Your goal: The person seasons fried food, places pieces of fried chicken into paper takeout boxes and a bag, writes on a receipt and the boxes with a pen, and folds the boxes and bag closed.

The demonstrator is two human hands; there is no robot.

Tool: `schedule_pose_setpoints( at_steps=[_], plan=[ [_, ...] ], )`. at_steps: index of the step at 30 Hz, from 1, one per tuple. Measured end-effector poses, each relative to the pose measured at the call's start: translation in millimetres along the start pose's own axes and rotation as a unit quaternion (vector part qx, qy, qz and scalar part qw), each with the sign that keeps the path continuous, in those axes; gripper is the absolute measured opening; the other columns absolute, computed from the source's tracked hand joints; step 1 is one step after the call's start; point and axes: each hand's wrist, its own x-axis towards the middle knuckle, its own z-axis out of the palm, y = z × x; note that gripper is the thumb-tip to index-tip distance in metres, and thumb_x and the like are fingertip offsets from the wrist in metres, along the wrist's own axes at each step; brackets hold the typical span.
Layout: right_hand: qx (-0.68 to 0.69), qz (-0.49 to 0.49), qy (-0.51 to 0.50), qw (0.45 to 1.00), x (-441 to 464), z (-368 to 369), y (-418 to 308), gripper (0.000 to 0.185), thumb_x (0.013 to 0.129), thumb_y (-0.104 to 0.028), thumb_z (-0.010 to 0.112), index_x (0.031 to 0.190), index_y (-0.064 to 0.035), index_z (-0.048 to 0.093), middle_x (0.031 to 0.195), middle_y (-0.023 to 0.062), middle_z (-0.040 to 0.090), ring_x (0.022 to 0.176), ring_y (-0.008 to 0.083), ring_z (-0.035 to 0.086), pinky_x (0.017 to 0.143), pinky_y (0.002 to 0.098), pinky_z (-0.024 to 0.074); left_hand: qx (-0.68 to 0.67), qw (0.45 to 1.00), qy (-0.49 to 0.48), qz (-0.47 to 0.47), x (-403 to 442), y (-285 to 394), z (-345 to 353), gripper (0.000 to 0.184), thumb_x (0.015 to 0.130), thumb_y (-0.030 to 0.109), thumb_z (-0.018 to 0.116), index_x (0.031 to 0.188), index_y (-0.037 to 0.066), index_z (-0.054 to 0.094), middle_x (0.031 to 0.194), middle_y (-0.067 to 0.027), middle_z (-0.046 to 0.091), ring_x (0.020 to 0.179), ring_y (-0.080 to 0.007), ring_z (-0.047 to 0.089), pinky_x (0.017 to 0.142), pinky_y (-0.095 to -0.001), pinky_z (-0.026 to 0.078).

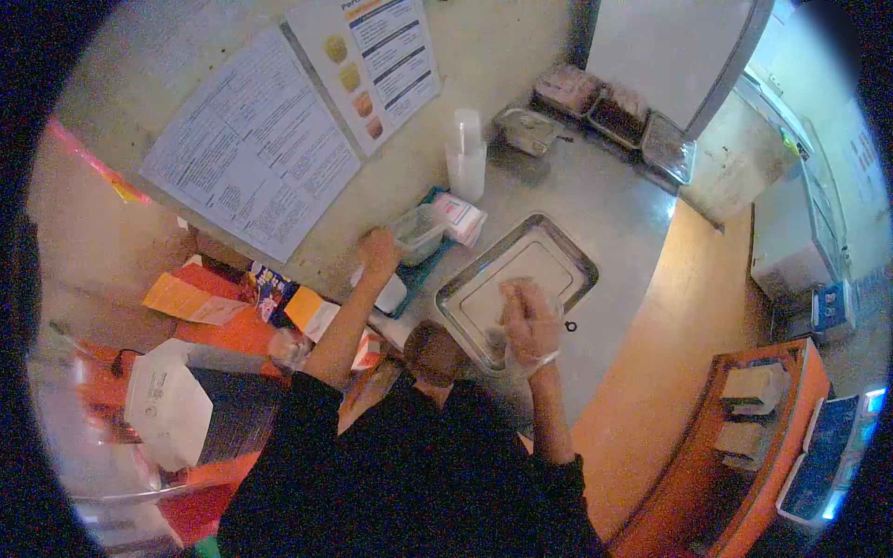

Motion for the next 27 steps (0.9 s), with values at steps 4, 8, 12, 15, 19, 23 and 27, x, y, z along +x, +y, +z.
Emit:
schedule_pose_setpoints(
  at_steps=[4, 8, 12, 15, 19, 23, 27],
  plan=[
    [0.002, -0.007, 0.005, 1.0, 0, 4, 0, 0.012, 0.094, -0.012, 0.056, 0.091, -0.0036, 0.064, 0.066, 0.002, 0.055, 0.05, 0.0079, 0.052, 0.043, 0.0229, 0.0403, -0.064, 0.996, 0.03, 0.062, 10, -14, 8, 0.032, 0.081, 0.025, 0.061, 0.103, 0.001, 0.063, 0.102, -0.0239, 0.064, 0.099, -0.0376, 0.062, 0.085, -0.0487, 0.049],
    [0.016, 0.044, -0.01, 0.999, 0, 8, -3, 0.013, 0.095, -0.013, 0.056, 0.091, -0.0029, 0.063, 0.069, 0.0021, 0.056, 0.051, 0.0075, 0.053, 0.043, 0.0222, 0.041, -0.177, 0.973, 0.106, 0.106, 20, -26, 15, 0.035, 0.083, 0.029, 0.059, 0.1, -0.002, 0.06, 0.098, -0.0257, 0.063, 0.099, -0.0406, 0.061, 0.085, -0.0502, 0.048],
    [0.058, 0.064, -0.013, 0.996, -2, 5, -18, 0.016, 0.095, -0.017, 0.057, 0.093, -0.0025, 0.064, 0.072, 0.0027, 0.057, 0.051, 0.0074, 0.053, 0.042, 0.022, 0.0411, -0.331, 0.941, 0.075, 0.019, 13, -17, -13, 0.043, 0.089, 0.038, 0.052, 0.099, -0.004, 0.058, 0.097, -0.0267, 0.062, 0.097, -0.0405, 0.061, 0.085, -0.0491, 0.046],
    [0.084, 0.058, -0.007, 0.995, -2, 3, -22, 0.018, 0.096, -0.02, 0.057, 0.094, -0.0029, 0.064, 0.072, 0.0026, 0.057, 0.051, 0.0074, 0.052, 0.043, 0.022, 0.0406, -0.462, 0.884, 0.065, -0.018, -4, -26, -34, 0.052, 0.091, 0.046, 0.048, 0.101, -0.004, 0.058, 0.1, -0.0233, 0.063, 0.096, -0.0338, 0.061, 0.088, -0.0426, 0.045],
    [0.113, 0.055, -0.027, 0.992, -3, 8, -44, 0.02, 0.095, -0.022, 0.058, 0.095, -0.0033, 0.064, 0.072, 0.0024, 0.057, 0.05, 0.0078, 0.051, 0.043, 0.0223, 0.0396, -0.645, 0.746, 0.139, -0.086, -71, -20, -87, 0.062, 0.094, 0.056, 0.043, 0.105, -0.003, 0.059, 0.106, -0.0148, 0.062, 0.1, -0.0222, 0.055, 0.09, -0.0319, 0.041],
    [0.12, 0.058, -0.055, 0.99, -13, 27, -57, 0.016, 0.095, -0.019, 0.055, 0.098, -0.006, 0.065, 0.068, 0.0023, 0.057, 0.053, 0.0084, 0.054, 0.048, 0.0248, 0.043, -0.621, 0.762, 0.124, -0.134, -141, -55, -84, 0.06, 0.097, 0.053, 0.041, 0.11, -0.003, 0.059, 0.109, -0.0123, 0.061, 0.105, -0.0215, 0.054, 0.092, -0.0317, 0.04],
    [0.059, -0.068, -0.132, 0.987, -21, 60, -78, 0.018, 0.093, -0.019, 0.058, 0.097, -0.0034, 0.066, 0.076, 0.0061, 0.061, 0.068, 0.0154, 0.059, 0.061, 0.0294, 0.0466, -0.633, 0.745, 0.139, -0.157, -223, -83, -42, 0.054, 0.098, 0.044, 0.044, 0.123, -0.003, 0.052, 0.116, -0.0126, 0.057, 0.107, -0.0228, 0.052, 0.095, -0.0334, 0.038]
  ],
)
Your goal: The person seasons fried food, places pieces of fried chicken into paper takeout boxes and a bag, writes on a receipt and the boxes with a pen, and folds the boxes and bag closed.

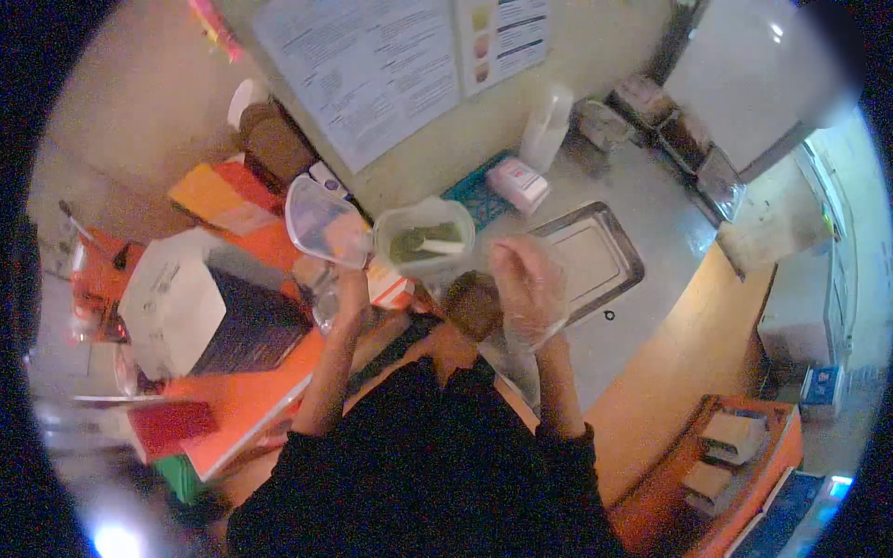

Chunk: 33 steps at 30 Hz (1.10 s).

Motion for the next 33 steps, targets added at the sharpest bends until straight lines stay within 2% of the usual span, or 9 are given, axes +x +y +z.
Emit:
schedule_pose_setpoints(
  at_steps=[2, 4, 10, 13, 20, 23, 25, 28, 33],
  plan=[
    [-0.028, -0.115, -0.032, 0.992, 1, 22, -7, 0.017, 0.091, -0.017, 0.059, 0.095, -0.002, 0.065, 0.077, 0.0076, 0.063, 0.074, 0.0186, 0.06, 0.067, 0.0319, 0.0474, -0.027, 0.999, 0.031, -0.008, -42, -12, -19, 0.049, 0.099, 0.04, 0.044, 0.124, -0.002, 0.05, 0.118, -0.0142, 0.054, 0.105, -0.0235, 0.05, 0.096, -0.0338, 0.036],
    [-0.181, -0.255, -0.236, 0.92, -2, 42, -13, 0.018, 0.087, -0.019, 0.059, 0.091, -0.0025, 0.066, 0.087, 0.0146, 0.066, 0.086, 0.0303, 0.062, 0.076, 0.0396, 0.0476, -0.029, 0.998, 0.053, -0.011, -71, -29, -33, 0.047, 0.099, 0.038, 0.044, 0.123, -0.002, 0.05, 0.116, -0.0143, 0.054, 0.105, -0.0239, 0.049, 0.096, -0.0343, 0.035],
    [-0.412, -0.036, -0.438, 0.798, -50, 95, -5, 0.021, 0.085, -0.024, 0.057, 0.088, -0.0048, 0.063, 0.088, 0.0173, 0.063, 0.084, 0.0357, 0.059, 0.077, 0.0483, 0.0446, 0.009, 0.995, 0.087, 0.046, -128, -67, -54, 0.042, 0.099, 0.032, 0.042, 0.122, -0.002, 0.05, 0.113, -0.0148, 0.052, 0.104, -0.025, 0.045, 0.098, -0.0357, 0.032],
    [-0.347, -0.182, -0.326, 0.86, -65, 93, 16, 0.02, 0.082, -0.022, 0.057, 0.093, -0.0055, 0.062, 0.087, 0.0166, 0.061, 0.082, 0.0357, 0.058, 0.076, 0.0497, 0.0438, 0.029, 0.992, 0.092, 0.085, -131, -78, -52, 0.039, 0.099, 0.029, 0.041, 0.121, -0.002, 0.05, 0.111, -0.015, 0.051, 0.104, -0.0255, 0.043, 0.098, -0.0364, 0.03],
    [-0.363, -0.166, -0.27, 0.876, -80, 90, 59, 0.029, 0.074, -0.024, 0.06, 0.098, -0.0097, 0.063, 0.094, 0.0163, 0.062, 0.086, 0.0347, 0.058, 0.077, 0.0493, 0.0449, 0.183, 0.965, 0.066, 0.176, -125, -114, -54, 0.031, 0.099, 0.02, 0.037, 0.117, -0.002, 0.05, 0.103, -0.0149, 0.048, 0.104, -0.0276, 0.037, 0.1, -0.039, 0.025],
    [-0.301, -0.257, -0.213, 0.893, -90, 90, 60, 0.025, 0.071, -0.024, 0.063, 0.092, -0.0104, 0.066, 0.091, 0.0155, 0.064, 0.082, 0.0358, 0.06, 0.073, 0.0475, 0.0472, 0.183, 0.964, 0.061, 0.182, -131, -64, -44, 0.025, 0.1, 0.02, 0.035, 0.102, 0.0, 0.049, 0.093, -0.012, 0.042, 0.093, -0.0251, 0.035, 0.094, -0.0379, 0.027],
    [-0.339, -0.094, -0.318, 0.88, -93, 94, 47, 0.018, 0.074, -0.022, 0.062, 0.085, -0.0092, 0.068, 0.081, 0.0146, 0.066, 0.075, 0.0361, 0.063, 0.067, 0.0461, 0.0491, 0.146, 0.976, 0.047, 0.155, -129, -70, -43, 0.023, 0.1, 0.02, 0.035, 0.097, 0.001, 0.048, 0.092, -0.0116, 0.041, 0.091, -0.0243, 0.034, 0.092, -0.0373, 0.027],
    [-0.237, -0.108, -0.218, 0.941, -109, 104, 65, 0.017, 0.079, -0.024, 0.061, 0.08, -0.0083, 0.068, 0.073, 0.0153, 0.065, 0.069, 0.0374, 0.063, 0.063, 0.0465, 0.0492, 0.367, 0.879, 0.057, 0.298, -127, -118, -50, 0.023, 0.1, 0.02, 0.034, 0.097, 0.001, 0.047, 0.091, -0.0112, 0.04, 0.092, -0.024, 0.034, 0.093, -0.0371, 0.026],
    [-0.108, 0.045, -0.206, 0.972, -104, 88, 65, 0.017, 0.081, -0.022, 0.063, 0.081, -0.0065, 0.069, 0.068, 0.0125, 0.064, 0.064, 0.0269, 0.063, 0.059, 0.0388, 0.0482, 0.107, 0.979, 0.072, 0.155, -126, -106, -47, 0.025, 0.101, 0.021, 0.034, 0.105, -0.001, 0.045, 0.097, -0.0123, 0.04, 0.097, -0.024, 0.034, 0.095, -0.0365, 0.026]
  ],
)
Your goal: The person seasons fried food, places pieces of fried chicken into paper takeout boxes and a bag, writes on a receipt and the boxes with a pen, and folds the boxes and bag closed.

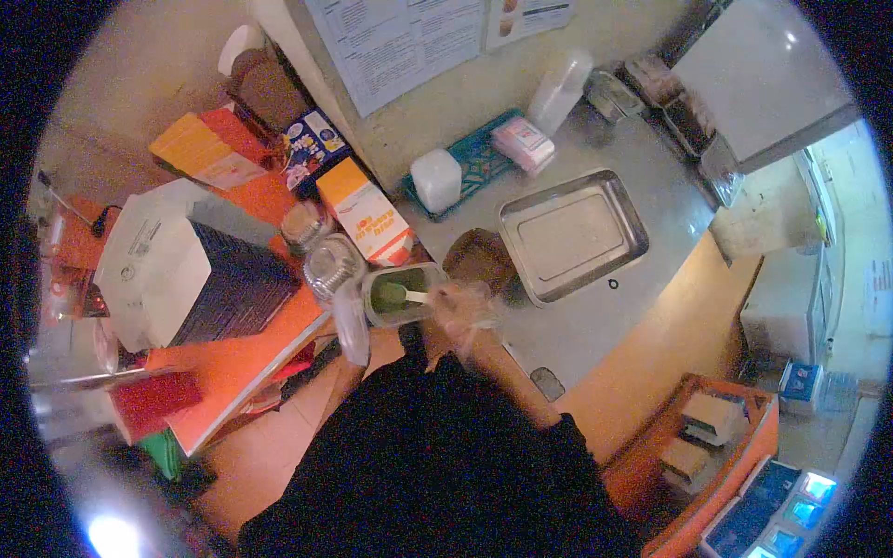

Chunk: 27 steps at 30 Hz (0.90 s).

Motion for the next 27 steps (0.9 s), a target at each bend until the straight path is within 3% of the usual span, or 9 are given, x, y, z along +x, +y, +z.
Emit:
schedule_pose_setpoints(
  at_steps=[4, 8, 10, 14, 17, 19, 23, 25, 27],
  plan=[
    [0.035, 0.024, 0.001, 0.999, -1, -8, 21, 0.013, 0.082, -0.015, 0.062, 0.085, -0.003, 0.068, 0.065, 0.0072, 0.061, 0.062, 0.0149, 0.058, 0.057, 0.031, 0.0455, -0.054, 0.998, -0.003, -0.039, 7, -7, 3, 0.028, 0.101, 0.022, 0.034, 0.111, -0.003, 0.043, 0.101, -0.0132, 0.041, 0.101, -0.0241, 0.034, 0.098, -0.0361, 0.026],
    [0.087, 0.047, 0.012, 0.995, -1, -1, 34, 0.014, 0.084, -0.015, 0.062, 0.088, -0.0019, 0.066, 0.068, 0.0053, 0.06, 0.063, 0.0136, 0.056, 0.057, 0.0315, 0.0447, -0.073, 0.996, -0.011, -0.056, 11, -11, 5, 0.032, 0.102, 0.023, 0.033, 0.117, -0.004, 0.042, 0.106, -0.014, 0.041, 0.106, -0.0242, 0.035, 0.1, -0.0356, 0.025],
    [0.008, 0.053, 0.021, 0.998, -3, 5, 39, 0.025, 0.086, -0.03, 0.06, 0.09, -0.0058, 0.065, 0.082, 0.0167, 0.065, 0.077, 0.0337, 0.062, 0.071, 0.0444, 0.0473, -0.077, 0.995, -0.018, -0.062, 10, -11, 6, 0.035, 0.102, 0.024, 0.033, 0.12, -0.005, 0.041, 0.108, -0.0145, 0.041, 0.108, -0.0242, 0.035, 0.101, -0.0354, 0.025],
    [0.018, 0.086, 0.033, 0.996, -3, 0, 24, 0.024, 0.087, -0.03, 0.058, 0.095, -0.0082, 0.065, 0.088, 0.0179, 0.065, 0.084, 0.0377, 0.061, 0.075, 0.0474, 0.0466, -0.086, 0.993, -0.019, -0.078, 14, -13, 7, 0.04, 0.103, 0.025, 0.033, 0.126, -0.007, 0.039, 0.113, -0.0153, 0.042, 0.112, -0.0243, 0.035, 0.103, -0.035, 0.025],
    [-0.118, 0.106, -0.019, 0.987, 1, -5, 23, 0.025, 0.088, -0.03, 0.057, 0.099, -0.0087, 0.065, 0.093, 0.0183, 0.065, 0.089, 0.0379, 0.061, 0.078, 0.0469, 0.0464, -0.082, 0.992, -0.013, -0.092, 15, -14, 9, 0.043, 0.104, 0.026, 0.033, 0.13, -0.008, 0.038, 0.116, -0.016, 0.042, 0.116, -0.0243, 0.035, 0.105, -0.0346, 0.024],
    [-0.087, -0.039, 0.138, 0.986, 2, 4, 40, 0.021, 0.083, -0.021, 0.066, 0.081, -0.0006, 0.067, 0.065, 0.0154, 0.06, 0.058, 0.0259, 0.058, 0.055, 0.0364, 0.0445, -0.084, 0.991, -0.009, -0.102, 15, -13, 7, 0.046, 0.104, 0.026, 0.032, 0.133, -0.009, 0.037, 0.118, -0.0164, 0.042, 0.118, -0.0244, 0.035, 0.106, -0.0344, 0.024],
    [0.061, -0.003, 0.11, 0.992, 6, -11, 24, 0.022, 0.083, -0.022, 0.065, 0.079, -0.001, 0.067, 0.063, 0.0118, 0.059, 0.057, 0.0214, 0.057, 0.054, 0.0338, 0.0438, -0.102, 0.988, -0.026, -0.109, 18, -19, 7, 0.049, 0.104, 0.027, 0.032, 0.136, -0.01, 0.036, 0.126, -0.0188, 0.041, 0.123, -0.0256, 0.033, 0.109, -0.0357, 0.022],
    [0.027, 0.093, -0.01, 0.995, 3, -16, 52, 0.022, 0.087, -0.023, 0.061, 0.091, -0.0026, 0.066, 0.082, 0.0143, 0.067, 0.075, 0.0247, 0.063, 0.069, 0.0369, 0.0489, -0.075, 0.994, -0.018, -0.08, 19, -23, 8, 0.051, 0.104, 0.029, 0.033, 0.136, -0.011, 0.036, 0.134, -0.0213, 0.036, 0.127, -0.0272, 0.031, 0.112, -0.0374, 0.018],
    [0.099, 0.124, -0.002, 0.987, -4, -19, 61, 0.02, 0.088, -0.021, 0.061, 0.091, -0.0013, 0.065, 0.081, 0.0123, 0.065, 0.075, 0.0219, 0.061, 0.069, 0.0359, 0.0486, -0.045, 0.995, -0.007, -0.093, 21, -25, 9, 0.052, 0.104, 0.03, 0.033, 0.136, -0.012, 0.035, 0.135, -0.0221, 0.036, 0.128, -0.028, 0.031, 0.113, -0.0383, 0.016]
  ],
)
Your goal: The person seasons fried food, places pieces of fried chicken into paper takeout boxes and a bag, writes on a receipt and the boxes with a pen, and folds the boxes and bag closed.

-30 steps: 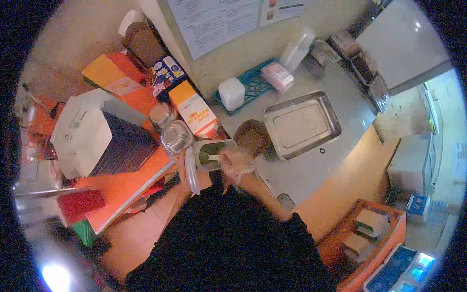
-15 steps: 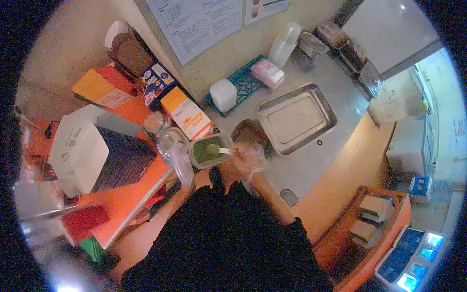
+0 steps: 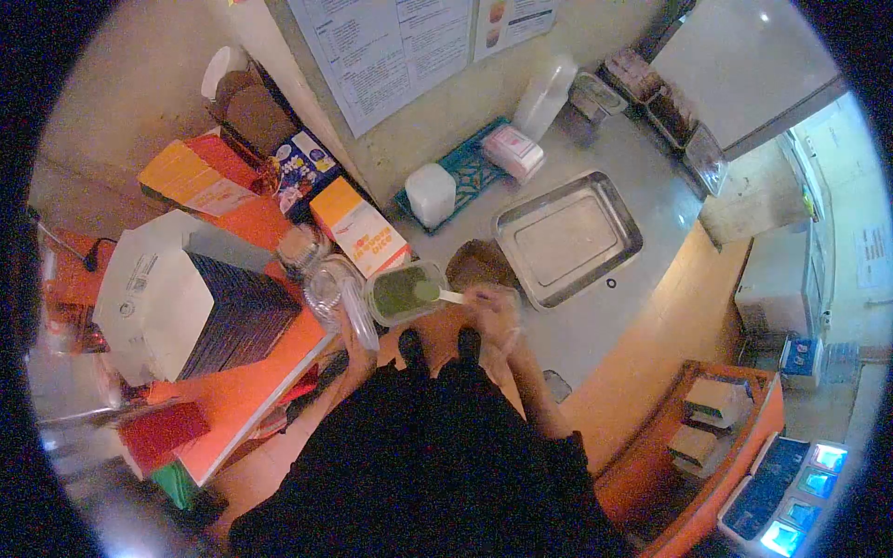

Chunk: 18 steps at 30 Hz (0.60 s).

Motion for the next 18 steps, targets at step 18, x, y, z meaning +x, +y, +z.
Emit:
schedule_pose_setpoints(
  at_steps=[18],
  plan=[
    [-0.36, -0.298, 0.284, 0.837, -6, -30, -100, 0.018, 0.08, -0.015, 0.064, 0.096, -0.0099, 0.066, 0.081, 0.0071, 0.059, 0.071, 0.0264, 0.056, 0.06, 0.04, 0.0423, -0.288, 0.949, 0.006, -0.132, 25, 21, -18, 0.057, 0.098, 0.037, 0.046, 0.141, 0.002, 0.033, 0.134, -0.0116, 0.043, 0.123, -0.0254, 0.042, 0.104, -0.0386, 0.035]
  ],
)
